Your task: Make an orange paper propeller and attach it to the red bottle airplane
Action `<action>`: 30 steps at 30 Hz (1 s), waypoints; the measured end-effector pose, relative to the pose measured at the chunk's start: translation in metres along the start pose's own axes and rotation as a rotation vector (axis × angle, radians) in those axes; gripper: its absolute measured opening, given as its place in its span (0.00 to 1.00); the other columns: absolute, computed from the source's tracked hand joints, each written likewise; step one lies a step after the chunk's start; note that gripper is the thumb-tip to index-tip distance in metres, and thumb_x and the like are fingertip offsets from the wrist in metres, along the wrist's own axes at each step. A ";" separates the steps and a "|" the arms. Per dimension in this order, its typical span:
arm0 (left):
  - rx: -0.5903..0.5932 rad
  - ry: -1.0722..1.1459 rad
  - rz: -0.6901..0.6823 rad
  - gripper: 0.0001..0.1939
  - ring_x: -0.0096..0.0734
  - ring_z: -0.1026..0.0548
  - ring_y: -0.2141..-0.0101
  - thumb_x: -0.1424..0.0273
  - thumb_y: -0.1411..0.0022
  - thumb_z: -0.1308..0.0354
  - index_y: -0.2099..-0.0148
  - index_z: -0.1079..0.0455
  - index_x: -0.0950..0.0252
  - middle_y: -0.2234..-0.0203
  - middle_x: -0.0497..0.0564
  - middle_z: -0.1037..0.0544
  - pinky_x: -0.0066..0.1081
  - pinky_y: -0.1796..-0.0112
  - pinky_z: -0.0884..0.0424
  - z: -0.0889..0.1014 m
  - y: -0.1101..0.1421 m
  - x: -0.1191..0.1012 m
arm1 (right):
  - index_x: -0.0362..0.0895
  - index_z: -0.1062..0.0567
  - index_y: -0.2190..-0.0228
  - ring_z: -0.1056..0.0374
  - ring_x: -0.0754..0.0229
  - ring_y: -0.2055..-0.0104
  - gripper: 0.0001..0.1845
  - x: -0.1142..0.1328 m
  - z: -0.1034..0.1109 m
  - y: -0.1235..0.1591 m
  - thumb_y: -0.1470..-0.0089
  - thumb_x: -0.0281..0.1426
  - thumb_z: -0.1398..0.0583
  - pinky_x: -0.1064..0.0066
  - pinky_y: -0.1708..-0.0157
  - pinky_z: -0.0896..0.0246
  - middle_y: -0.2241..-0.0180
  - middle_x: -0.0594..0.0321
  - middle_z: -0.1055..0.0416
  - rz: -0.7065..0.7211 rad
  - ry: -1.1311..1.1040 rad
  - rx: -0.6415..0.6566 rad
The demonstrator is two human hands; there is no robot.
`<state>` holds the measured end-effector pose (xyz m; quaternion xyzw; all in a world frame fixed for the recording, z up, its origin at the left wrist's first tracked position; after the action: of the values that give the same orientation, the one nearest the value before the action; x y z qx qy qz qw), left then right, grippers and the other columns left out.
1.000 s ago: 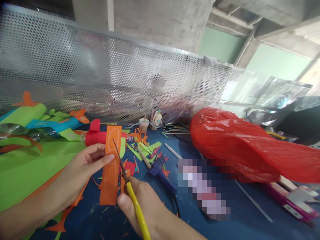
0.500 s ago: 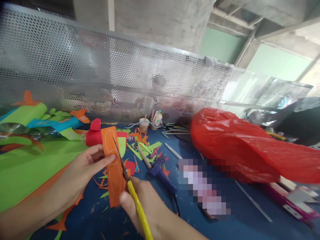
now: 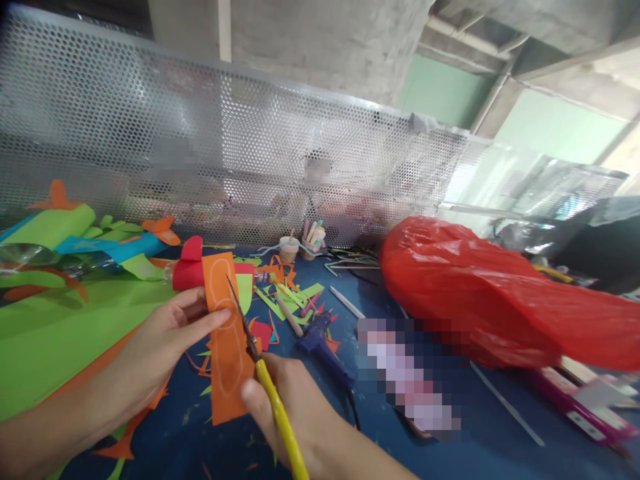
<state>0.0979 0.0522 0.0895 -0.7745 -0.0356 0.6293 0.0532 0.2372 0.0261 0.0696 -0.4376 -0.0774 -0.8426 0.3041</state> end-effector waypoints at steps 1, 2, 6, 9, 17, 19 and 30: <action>0.001 -0.003 -0.007 0.11 0.37 0.22 0.59 0.66 0.46 0.34 0.59 0.25 0.60 0.60 0.50 0.18 0.31 0.58 0.28 0.000 0.000 0.000 | 0.42 0.36 0.74 0.50 0.65 0.76 0.39 0.000 0.000 0.000 0.47 0.64 0.62 0.72 0.78 0.54 0.78 0.66 0.45 0.006 -0.006 0.003; 0.000 -0.008 -0.013 0.10 0.37 0.22 0.59 0.66 0.46 0.34 0.60 0.25 0.60 0.61 0.50 0.18 0.31 0.58 0.28 0.001 0.000 0.000 | 0.42 0.36 0.74 0.51 0.64 0.75 0.39 0.000 -0.001 0.000 0.46 0.64 0.62 0.72 0.79 0.55 0.77 0.66 0.45 0.015 -0.016 0.008; -0.005 -0.024 -0.012 0.08 0.35 0.22 0.61 0.66 0.46 0.34 0.62 0.26 0.61 0.64 0.49 0.19 0.30 0.58 0.28 0.002 0.000 0.001 | 0.42 0.38 0.74 0.52 0.65 0.74 0.36 0.002 -0.003 0.000 0.44 0.62 0.61 0.72 0.78 0.55 0.77 0.66 0.46 0.048 -0.059 0.030; 0.007 -0.022 0.002 0.09 0.35 0.23 0.60 0.66 0.45 0.35 0.61 0.26 0.61 0.63 0.49 0.19 0.31 0.57 0.29 0.002 0.000 0.001 | 0.43 0.40 0.75 0.54 0.66 0.76 0.35 0.002 -0.003 0.000 0.44 0.62 0.61 0.72 0.79 0.57 0.78 0.68 0.49 0.051 -0.059 0.016; 0.004 -0.026 -0.008 0.08 0.35 0.22 0.61 0.66 0.45 0.35 0.62 0.26 0.61 0.64 0.49 0.19 0.29 0.59 0.29 0.001 0.000 -0.001 | 0.43 0.39 0.74 0.55 0.66 0.76 0.34 0.003 -0.004 0.001 0.42 0.60 0.61 0.73 0.79 0.58 0.78 0.68 0.49 0.070 -0.066 0.022; 0.004 -0.021 0.000 0.08 0.35 0.22 0.61 0.66 0.45 0.35 0.62 0.26 0.61 0.63 0.50 0.19 0.30 0.59 0.29 0.001 0.001 -0.001 | 0.43 0.40 0.74 0.56 0.66 0.76 0.33 0.002 -0.004 0.000 0.42 0.60 0.60 0.73 0.79 0.59 0.77 0.68 0.49 0.076 -0.076 0.020; 0.025 0.009 0.012 0.09 0.40 0.24 0.57 0.66 0.44 0.36 0.61 0.30 0.61 0.62 0.50 0.21 0.38 0.55 0.30 0.002 -0.002 0.004 | 0.44 0.42 0.76 0.56 0.67 0.77 0.32 -0.003 -0.003 0.001 0.43 0.60 0.58 0.74 0.80 0.60 0.78 0.69 0.50 0.061 -0.070 0.011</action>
<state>0.0963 0.0543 0.0858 -0.7768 -0.0227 0.6266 0.0590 0.2373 0.0257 0.0654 -0.4671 -0.0793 -0.8167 0.3293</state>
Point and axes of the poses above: each hand's wrist, its own y-axis away from the middle knuckle, its own z-axis out of the back of the hand, x = y × z, the point moved 8 cm from there along -y, towards the middle knuckle
